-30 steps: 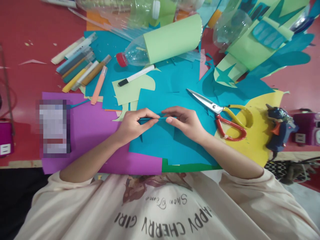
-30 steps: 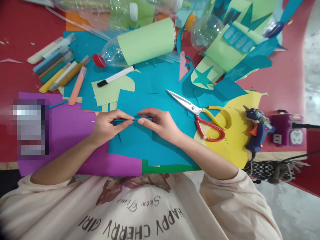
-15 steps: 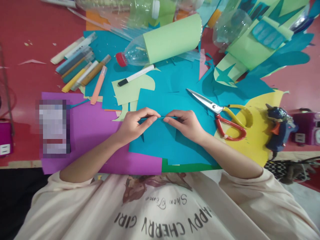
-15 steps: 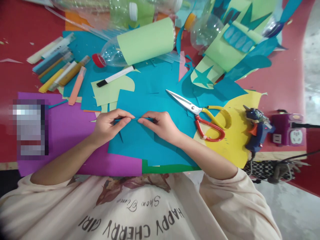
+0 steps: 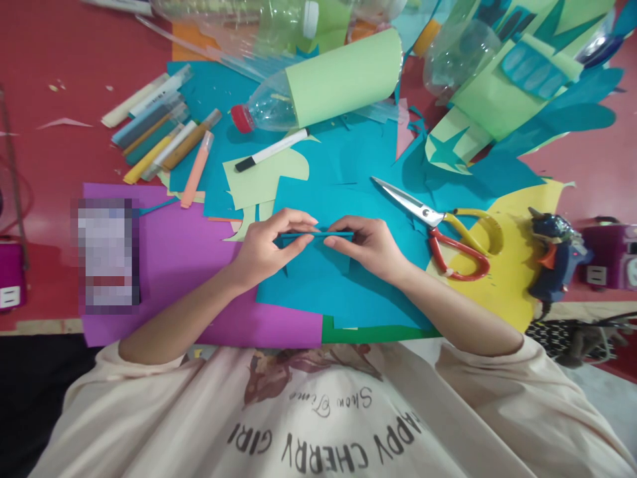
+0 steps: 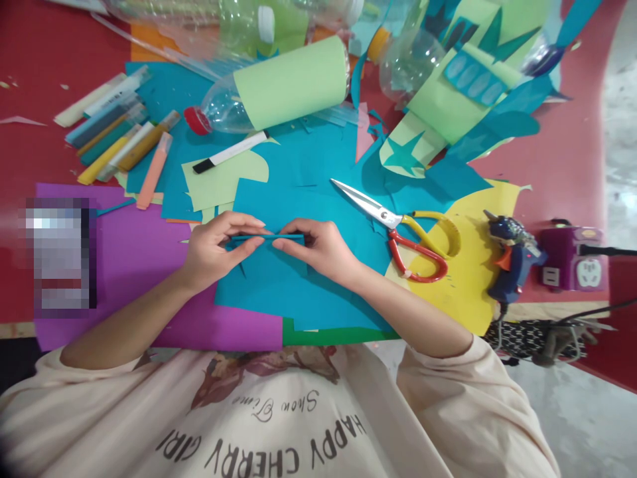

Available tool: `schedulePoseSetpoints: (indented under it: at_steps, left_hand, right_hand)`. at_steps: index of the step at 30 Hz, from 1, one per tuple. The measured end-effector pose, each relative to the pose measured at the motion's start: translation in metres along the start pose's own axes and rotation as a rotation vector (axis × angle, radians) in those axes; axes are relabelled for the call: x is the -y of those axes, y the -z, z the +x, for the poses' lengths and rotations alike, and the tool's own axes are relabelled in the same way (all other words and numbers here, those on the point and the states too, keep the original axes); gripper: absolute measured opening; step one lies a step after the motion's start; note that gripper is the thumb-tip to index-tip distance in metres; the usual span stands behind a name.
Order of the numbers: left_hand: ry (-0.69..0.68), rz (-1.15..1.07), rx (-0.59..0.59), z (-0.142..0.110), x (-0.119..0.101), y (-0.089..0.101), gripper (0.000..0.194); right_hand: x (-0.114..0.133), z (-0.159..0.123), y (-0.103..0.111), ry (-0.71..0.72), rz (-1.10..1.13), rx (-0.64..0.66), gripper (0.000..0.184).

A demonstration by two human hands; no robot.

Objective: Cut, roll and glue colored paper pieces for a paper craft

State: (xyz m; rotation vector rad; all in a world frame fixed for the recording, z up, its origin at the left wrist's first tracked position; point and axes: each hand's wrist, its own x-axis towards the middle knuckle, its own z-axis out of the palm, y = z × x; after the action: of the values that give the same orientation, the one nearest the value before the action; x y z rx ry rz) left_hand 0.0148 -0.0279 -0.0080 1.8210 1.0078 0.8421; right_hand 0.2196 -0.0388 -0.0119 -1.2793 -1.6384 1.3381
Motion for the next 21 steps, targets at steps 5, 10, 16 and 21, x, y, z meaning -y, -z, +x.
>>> schedulePoseSetpoints:
  at_steps: [5, 10, 16, 21]
  left_hand:
    - [0.004, 0.018, 0.001, -0.0005, -0.0014, -0.0013, 0.014]
    - [0.072, 0.091, 0.055, 0.002, -0.0036, 0.0019, 0.025]
    - [0.09, 0.126, 0.082, 0.0043, -0.0007, 0.0049, 0.028]
    - [0.072, 0.108, 0.051, 0.0037, -0.0012, 0.004, 0.023]
  right_hand:
    - [0.0033, 0.0001, 0.0, 0.009, -0.025, -0.006, 0.054]
    - [0.0028, -0.0009, 0.0, 0.03, -0.018, -0.044, 0.05]
    - [0.0009, -0.0011, 0.0008, 0.055, -0.009, -0.055, 0.042]
    - [-0.0021, -0.0013, -0.0001, 0.054, -0.003, -0.079, 0.039]
